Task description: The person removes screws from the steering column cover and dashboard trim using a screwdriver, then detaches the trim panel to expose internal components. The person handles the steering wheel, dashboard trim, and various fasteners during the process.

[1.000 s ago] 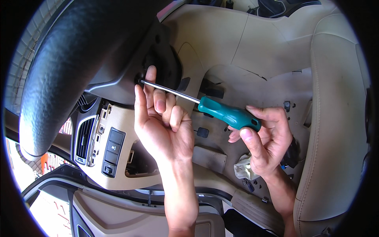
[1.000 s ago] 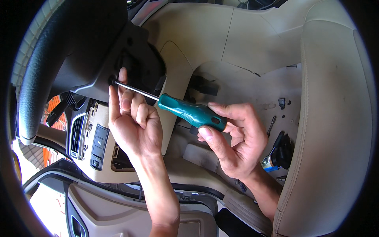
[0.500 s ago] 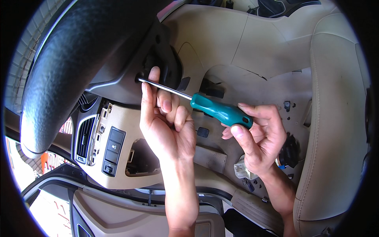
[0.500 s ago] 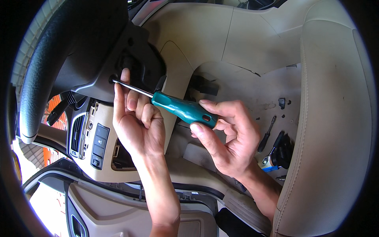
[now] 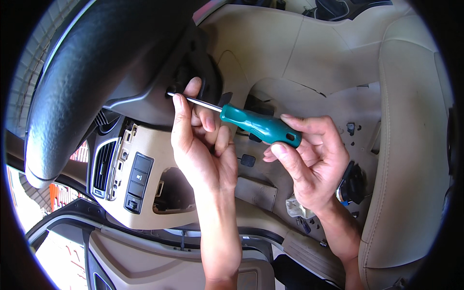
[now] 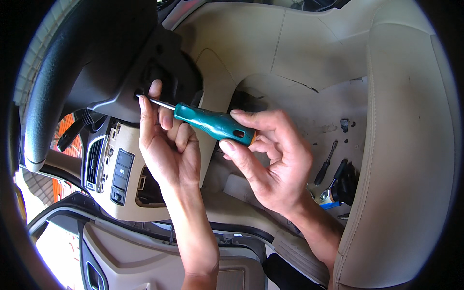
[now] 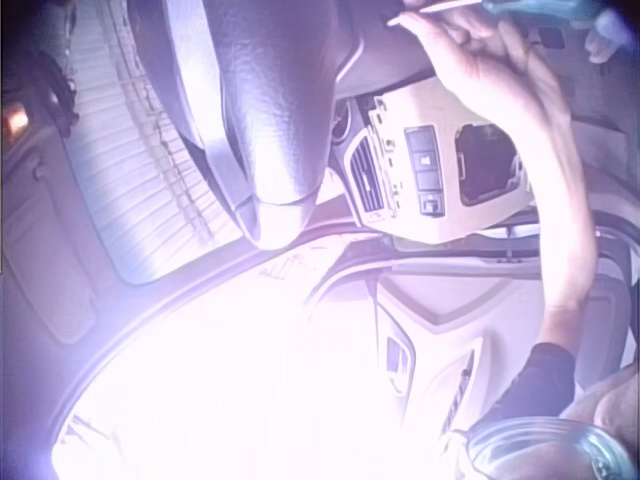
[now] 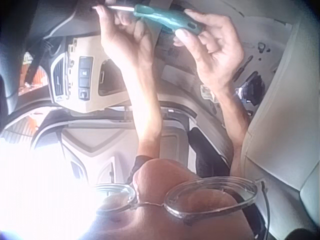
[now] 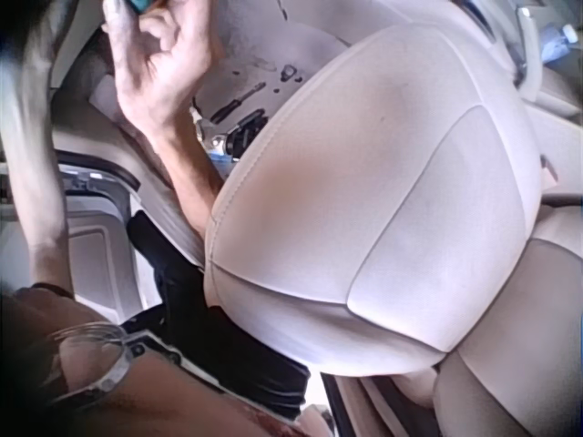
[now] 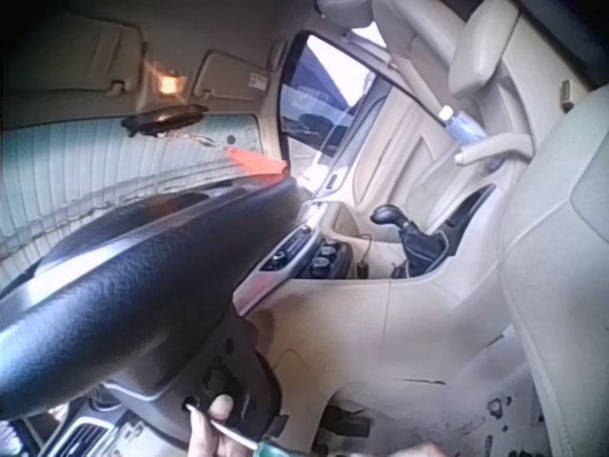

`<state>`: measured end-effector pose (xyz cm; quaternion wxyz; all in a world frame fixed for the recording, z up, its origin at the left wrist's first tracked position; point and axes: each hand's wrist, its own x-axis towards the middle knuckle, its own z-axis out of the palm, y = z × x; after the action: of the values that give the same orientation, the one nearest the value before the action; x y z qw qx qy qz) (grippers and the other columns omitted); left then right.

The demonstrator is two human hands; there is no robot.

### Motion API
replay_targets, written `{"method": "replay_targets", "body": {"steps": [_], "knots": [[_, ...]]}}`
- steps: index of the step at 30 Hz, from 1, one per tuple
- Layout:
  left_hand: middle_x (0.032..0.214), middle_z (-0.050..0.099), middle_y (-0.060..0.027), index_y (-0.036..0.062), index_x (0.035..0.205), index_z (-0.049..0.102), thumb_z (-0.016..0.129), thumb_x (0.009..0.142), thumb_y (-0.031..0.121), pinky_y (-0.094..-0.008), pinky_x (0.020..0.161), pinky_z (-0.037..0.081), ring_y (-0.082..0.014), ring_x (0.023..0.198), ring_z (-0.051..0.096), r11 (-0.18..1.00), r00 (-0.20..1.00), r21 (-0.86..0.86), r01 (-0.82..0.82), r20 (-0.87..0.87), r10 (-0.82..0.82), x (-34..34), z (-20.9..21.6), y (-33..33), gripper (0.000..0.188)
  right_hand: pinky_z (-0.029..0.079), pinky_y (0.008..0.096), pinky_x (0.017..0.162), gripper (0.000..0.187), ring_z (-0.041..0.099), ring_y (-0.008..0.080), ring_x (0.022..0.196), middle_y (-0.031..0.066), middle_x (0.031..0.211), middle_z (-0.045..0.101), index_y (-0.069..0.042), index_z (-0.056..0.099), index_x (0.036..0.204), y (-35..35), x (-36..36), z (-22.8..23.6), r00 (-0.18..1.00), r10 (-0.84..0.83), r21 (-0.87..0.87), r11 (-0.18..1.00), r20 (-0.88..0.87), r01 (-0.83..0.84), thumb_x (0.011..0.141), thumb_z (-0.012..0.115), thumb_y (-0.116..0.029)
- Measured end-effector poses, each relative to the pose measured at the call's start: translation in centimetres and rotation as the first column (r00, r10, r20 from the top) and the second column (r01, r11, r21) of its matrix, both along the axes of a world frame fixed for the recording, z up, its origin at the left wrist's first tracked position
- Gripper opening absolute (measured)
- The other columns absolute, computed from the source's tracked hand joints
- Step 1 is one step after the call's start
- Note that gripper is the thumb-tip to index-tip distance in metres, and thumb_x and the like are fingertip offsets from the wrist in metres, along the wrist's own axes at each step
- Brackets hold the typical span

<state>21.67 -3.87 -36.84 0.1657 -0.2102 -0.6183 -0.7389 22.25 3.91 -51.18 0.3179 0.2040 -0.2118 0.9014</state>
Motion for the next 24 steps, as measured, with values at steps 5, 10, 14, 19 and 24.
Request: {"method": "replay_targets", "body": {"steps": [5, 10, 14, 19, 24], "knots": [[0.068, 0.047, 0.0011, -0.0026, 0.133, 0.06, 0.052, 0.114, 0.03, -0.023, 0.041, 0.015, -0.0034, 0.048, 0.022, 1.0, 1.0, -0.024, -0.018, 0.019, 0.018, 0.2, 0.3, 0.2, 0.039, 0.065, 0.0298, 0.079, 0.037, 0.074, 0.0203, 0.101, 0.0198, 0.118, 0.071, 0.01, 0.062, 0.124, 1.4, 0.7, 0.7, 0.994, -0.105, 0.06, 0.993, 0.024, 0.104, 0.091, 0.078, 0.003], [0.066, 0.047, 0.0007, -0.0062, 0.126, 0.063, 0.052, 0.113, 0.028, -0.0233, 0.041, 0.015, -0.004, 0.047, 0.023, 0.998, 0.999, -0.031, -0.049, 0.004, 0.049, 0.6, 0.6, 0.6, 0.038, 0.065, 0.0304, 0.076, 0.035, 0.077, 0.024, 0.095, 0.021, 0.112, 0.075, 0.01, 0.068, 0.116, 2.8, 1.0, 1.4, 0.917, -0.399, 0.2, 0.897, -0.02, 0.395, 0.086, 0.083, 0.002], [0.064, 0.049, -0.0004, -0.01, 0.121, 0.065, 0.051, 0.113, 0.029, -0.0229, 0.042, 0.016, -0.0043, 0.046, 0.023, 0.995, 0.996, -0.034, -0.091, 0.01, 0.092, 0.9, 0.9, 0.7, 0.042, 0.064, 0.0299, 0.074, 0.034, 0.077, 0.0234, 0.091, 0.0197, 0.106, 0.076, 0.01, 0.068, 0.114, 2.9, 1.1, 1.8, 0.861, -0.503, 0.234, 0.831, -0.069, 0.504, 0.085, 0.083, 0.002], [0.067, 0.047, 0.0016, -0.0064, 0.127, 0.063, 0.054, 0.112, 0.029, -0.0237, 0.041, 0.014, -0.0035, 0.047, 0.023, 0.981, 0.989, -0.127, -0.144, -0.031, 0.141, 0.8, 0.8, 0.4, 0.039, 0.062, 0.0259, 0.067, 0.027, 0.074, 0.0137, 0.082, 0.0136, 0.092, 0.074, 0.009, 0.062, 0.115, 2.5, 1.9, 2.3, 0.995, 0.057, 0.016, 0.998, 0.086, -0.059, 0.095, 0.077, -0.002], [0.065, 0.048, 0.0013, -0.0039, 0.112, 0.066, 0.057, 0.111, 0.027, -0.0225, 0.041, 0.014, -0.0035, 0.046, 0.023, 0.984, 0.991, -0.116, -0.133, -0.048, 0.128, 0.5, 0.9, 0.3, 0.032, 0.06, 0.0248, 0.059, 0.019, 0.071, 0.0131, 0.07, 0.0161, 0.09, 0.073, 0.008, 0.059, 0.108, 4.0, 2.6, 2.5, 0.972, 0.203, 0.114, 0.97, 0.119, -0.217, 0.1, 0.07, -0.005]]}}
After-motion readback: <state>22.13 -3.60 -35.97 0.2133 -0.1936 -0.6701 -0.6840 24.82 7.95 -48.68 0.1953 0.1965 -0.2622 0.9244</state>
